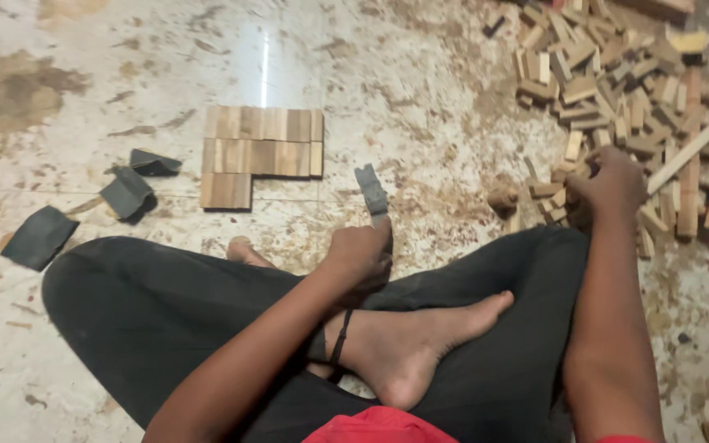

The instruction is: The person sits cross-legged on the floor and sands small wooden blocks by hand using pieces of sandpaper. Sanded blocks are placed one at a time into a growing grid arrangement on the floor, with more blocks picked from a pile of wood scraps beside them.

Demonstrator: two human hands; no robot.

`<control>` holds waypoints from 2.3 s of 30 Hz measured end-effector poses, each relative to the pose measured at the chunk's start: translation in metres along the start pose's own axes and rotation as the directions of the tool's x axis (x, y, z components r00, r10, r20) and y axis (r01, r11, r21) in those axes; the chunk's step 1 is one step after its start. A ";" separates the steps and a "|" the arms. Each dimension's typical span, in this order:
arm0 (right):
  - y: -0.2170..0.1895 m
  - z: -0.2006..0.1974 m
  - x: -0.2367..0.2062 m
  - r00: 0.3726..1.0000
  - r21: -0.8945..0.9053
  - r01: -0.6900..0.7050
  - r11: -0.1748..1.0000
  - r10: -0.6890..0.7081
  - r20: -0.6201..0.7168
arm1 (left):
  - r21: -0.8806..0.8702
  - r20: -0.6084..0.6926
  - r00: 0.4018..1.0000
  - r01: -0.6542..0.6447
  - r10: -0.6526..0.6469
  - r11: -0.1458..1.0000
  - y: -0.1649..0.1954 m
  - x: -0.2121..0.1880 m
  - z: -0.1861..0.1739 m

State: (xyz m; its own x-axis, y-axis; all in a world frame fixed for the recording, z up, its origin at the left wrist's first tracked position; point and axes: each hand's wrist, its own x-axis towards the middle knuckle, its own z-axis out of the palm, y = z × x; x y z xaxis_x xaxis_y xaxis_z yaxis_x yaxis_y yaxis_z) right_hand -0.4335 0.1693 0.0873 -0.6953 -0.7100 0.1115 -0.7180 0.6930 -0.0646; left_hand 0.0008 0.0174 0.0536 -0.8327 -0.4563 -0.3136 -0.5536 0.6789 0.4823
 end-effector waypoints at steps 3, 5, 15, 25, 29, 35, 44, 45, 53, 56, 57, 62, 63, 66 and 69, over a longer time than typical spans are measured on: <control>-0.007 -0.006 -0.002 1.000 0.045 0.024 0.999 -0.024 0.006 | -0.009 -0.011 1.000 -0.009 0.008 1.000 -0.001 -0.001 0.003; -0.010 -0.006 -0.003 1.000 0.088 0.007 0.996 -0.008 0.016 | -0.028 -0.031 0.999 -0.021 0.020 0.999 -0.004 -0.001 0.006; -0.073 -0.043 -0.022 0.910 0.128 0.308 0.943 -0.253 -0.327 | -0.015 -0.073 0.995 -0.073 0.071 0.997 -0.015 0.008 0.017; -0.223 -0.006 -0.085 0.696 0.224 0.623 0.750 -0.661 0.279 | -0.111 -0.187 0.978 -0.117 0.095 0.987 -0.006 -0.009 0.010; -0.204 -0.006 -0.081 0.749 0.325 0.521 0.789 -0.606 0.268 | -0.062 -0.266 0.953 -0.169 0.147 0.984 -0.006 -0.006 0.013; -0.204 0.019 -0.084 0.698 0.328 0.629 0.705 -0.698 0.161 | -0.137 -0.211 0.971 -0.139 0.108 0.981 -0.004 -0.017 0.005; -0.192 0.019 -0.091 0.645 0.479 0.628 0.613 -0.755 0.121 | -0.062 -0.244 0.961 -0.150 0.130 0.987 0.003 -0.023 0.000; -0.193 0.018 -0.091 0.650 0.474 0.623 0.622 -0.749 0.128 | -0.029 -0.220 0.966 -0.146 0.136 0.989 0.002 -0.019 0.002; -0.202 0.025 -0.083 0.605 0.448 0.668 0.594 -0.784 0.138 | 0.116 -0.361 0.921 -0.115 0.149 0.987 -0.011 0.034 0.037; -0.205 0.017 -0.088 0.573 0.422 0.720 0.551 -0.815 0.087 | 0.027 -0.454 0.885 -0.104 0.105 0.994 -0.011 0.040 0.040; -0.209 0.013 -0.091 0.580 0.412 0.722 0.555 -0.811 0.075 | -0.033 -0.529 0.846 -0.104 0.070 0.994 -0.010 0.040 0.042; -0.232 -0.007 -0.112 0.632 0.481 0.670 0.566 -0.774 0.031 | 0.189 -0.524 0.817 -0.167 0.243 0.968 -0.007 0.012 0.045; -0.234 -0.009 -0.117 0.654 0.501 0.646 0.575 -0.756 0.025 | 0.168 -0.519 0.826 -0.153 0.220 0.974 -0.004 0.006 0.046; -0.240 -0.013 -0.126 0.581 0.403 0.767 0.499 -0.807 -0.106 | 0.165 -0.545 0.801 -0.186 0.247 0.968 -0.001 -0.004 0.045; -0.240 -0.013 -0.123 0.636 0.319 0.759 0.568 -0.751 -0.177 | 0.178 -0.551 0.811 -0.118 0.198 0.977 0.003 -0.005 0.043</control>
State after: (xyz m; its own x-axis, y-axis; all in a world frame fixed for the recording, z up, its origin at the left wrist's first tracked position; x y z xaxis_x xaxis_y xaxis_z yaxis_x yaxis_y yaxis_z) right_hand -0.1752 0.0914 0.1025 0.1022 -0.9499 0.2952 -0.9452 -0.1852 -0.2687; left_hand 0.0035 0.0462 0.0218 -0.7807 -0.5524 0.2920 -0.4443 0.8194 0.3623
